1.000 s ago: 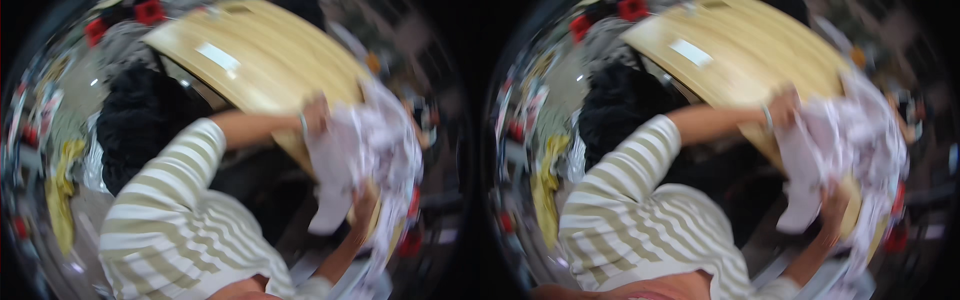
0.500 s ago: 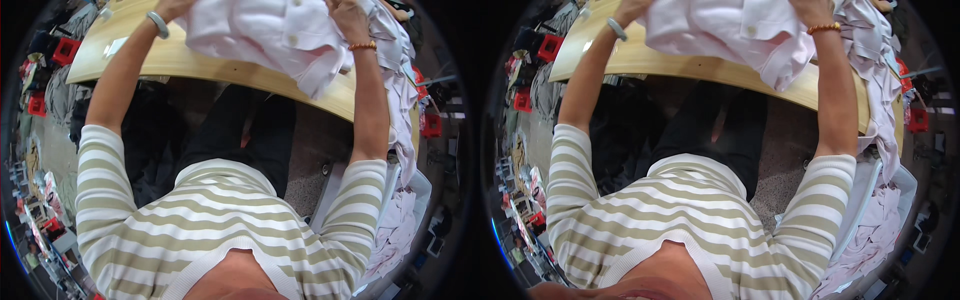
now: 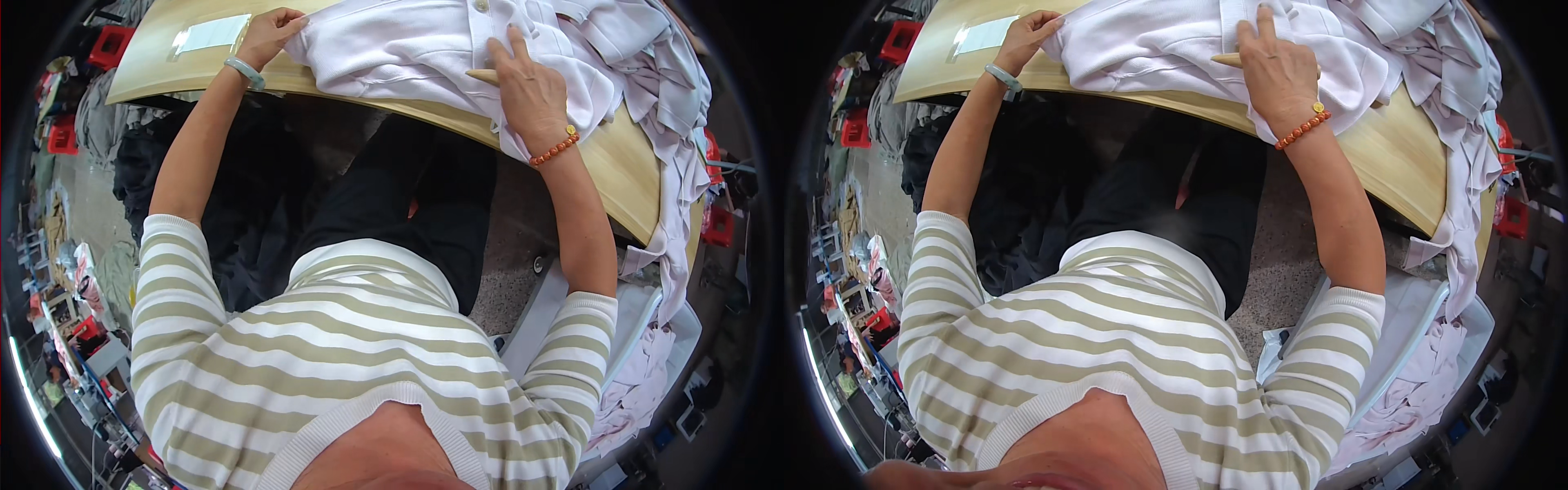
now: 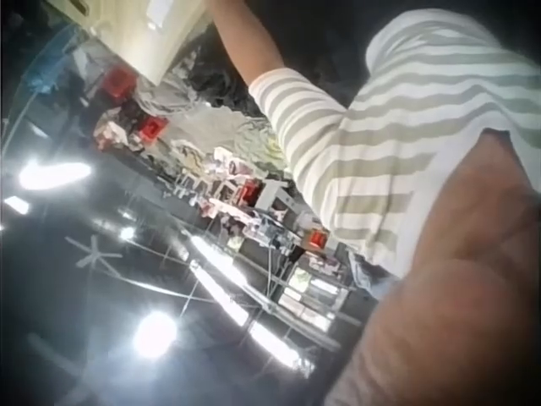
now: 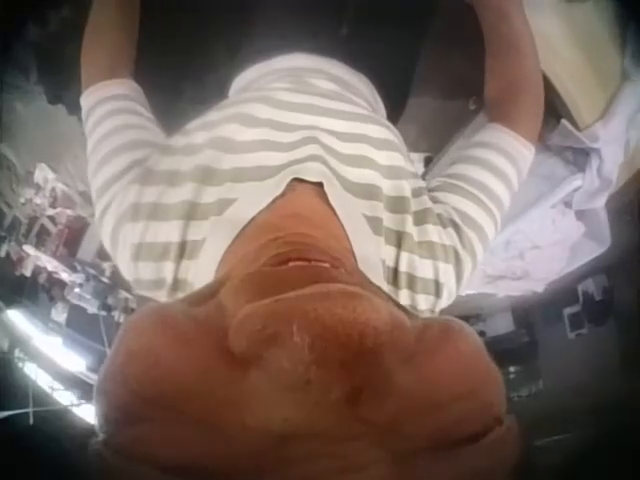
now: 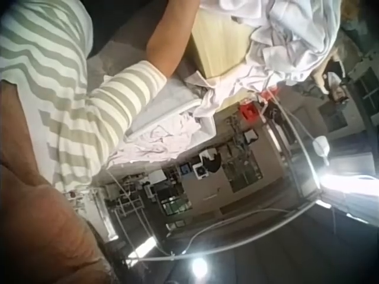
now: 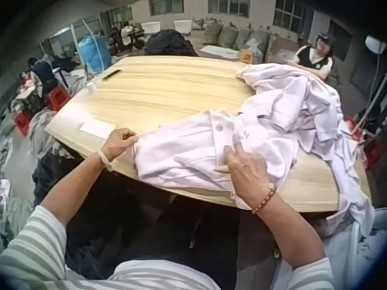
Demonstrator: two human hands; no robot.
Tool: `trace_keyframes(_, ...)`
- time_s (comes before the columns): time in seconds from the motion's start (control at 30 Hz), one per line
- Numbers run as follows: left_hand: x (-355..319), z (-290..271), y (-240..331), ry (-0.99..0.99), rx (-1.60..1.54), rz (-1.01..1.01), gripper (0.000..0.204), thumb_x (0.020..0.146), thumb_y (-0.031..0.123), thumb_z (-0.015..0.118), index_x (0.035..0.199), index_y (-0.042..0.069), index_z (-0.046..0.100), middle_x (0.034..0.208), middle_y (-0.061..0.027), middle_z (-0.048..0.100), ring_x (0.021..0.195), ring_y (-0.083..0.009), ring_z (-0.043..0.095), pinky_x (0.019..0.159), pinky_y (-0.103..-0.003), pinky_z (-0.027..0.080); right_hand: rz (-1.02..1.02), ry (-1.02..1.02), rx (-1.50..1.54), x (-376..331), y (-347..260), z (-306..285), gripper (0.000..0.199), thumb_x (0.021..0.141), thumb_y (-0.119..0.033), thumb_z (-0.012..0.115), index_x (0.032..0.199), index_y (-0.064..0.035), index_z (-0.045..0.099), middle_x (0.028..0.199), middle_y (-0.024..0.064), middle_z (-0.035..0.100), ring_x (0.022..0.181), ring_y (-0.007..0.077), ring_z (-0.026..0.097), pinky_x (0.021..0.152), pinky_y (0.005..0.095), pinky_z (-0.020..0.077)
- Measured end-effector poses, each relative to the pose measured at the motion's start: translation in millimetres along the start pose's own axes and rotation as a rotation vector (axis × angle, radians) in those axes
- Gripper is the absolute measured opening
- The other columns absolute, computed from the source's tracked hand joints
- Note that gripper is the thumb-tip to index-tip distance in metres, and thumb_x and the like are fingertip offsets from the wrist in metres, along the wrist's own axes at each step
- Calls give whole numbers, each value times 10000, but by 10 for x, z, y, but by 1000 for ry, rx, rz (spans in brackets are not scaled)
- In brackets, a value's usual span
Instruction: Inspect garments for defects and trim loose threads using thread nippers.
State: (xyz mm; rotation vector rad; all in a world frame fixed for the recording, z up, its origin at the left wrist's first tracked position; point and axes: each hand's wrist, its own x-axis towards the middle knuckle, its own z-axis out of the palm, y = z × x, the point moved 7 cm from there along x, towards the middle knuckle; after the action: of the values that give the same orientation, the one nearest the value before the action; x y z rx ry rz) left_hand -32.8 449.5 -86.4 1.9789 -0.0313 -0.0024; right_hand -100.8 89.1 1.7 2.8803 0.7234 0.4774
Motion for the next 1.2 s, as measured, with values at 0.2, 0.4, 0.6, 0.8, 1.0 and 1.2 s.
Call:
trace_keyframes(0.2,-104,201,185,35,211,-43,307,871,284,654,1036,25,664,882,4,636,800,-75,550,753,-216,438,-38,127,-108,-35,-248,-47,111,792,-87,582,892,-37,581,1207,131,585,634,242,665,563,355,519)
trace_keyframes(0.4,-78,134,372,85,223,56,212,839,199,652,876,-9,633,714,-45,611,643,-108,557,559,-266,473,135,-16,4,84,-149,210,108,822,-142,576,848,-38,559,976,113,629,772,303,661,627,397,524)
trace_keyframes(0.6,-240,52,746,118,118,202,140,863,137,627,836,3,597,683,-30,583,620,-93,532,547,-242,457,161,39,191,64,317,294,199,843,-230,584,985,-99,631,917,138,657,816,348,639,656,433,508)
trace_keyframes(0.8,-20,-90,567,17,99,237,260,903,235,600,1011,-2,618,849,-44,623,763,-100,563,698,-232,460,489,171,702,-259,1804,133,303,855,-341,649,1041,-102,649,641,16,570,565,112,536,519,288,432)
trace_keyframes(1.0,-253,-180,711,-103,-97,182,237,882,280,645,953,54,632,816,42,569,757,-43,512,709,-187,405,580,357,1287,-604,2159,-552,249,875,-265,661,1007,-55,639,600,-93,413,492,-5,363,432,170,262)
trace_keyframes(1.2,-126,-32,400,-191,-309,37,154,939,260,561,982,119,604,913,63,586,839,-35,536,789,-206,418,642,202,1265,-700,2090,-376,234,874,-314,660,945,-92,646,555,-95,416,448,-9,361,381,167,229)
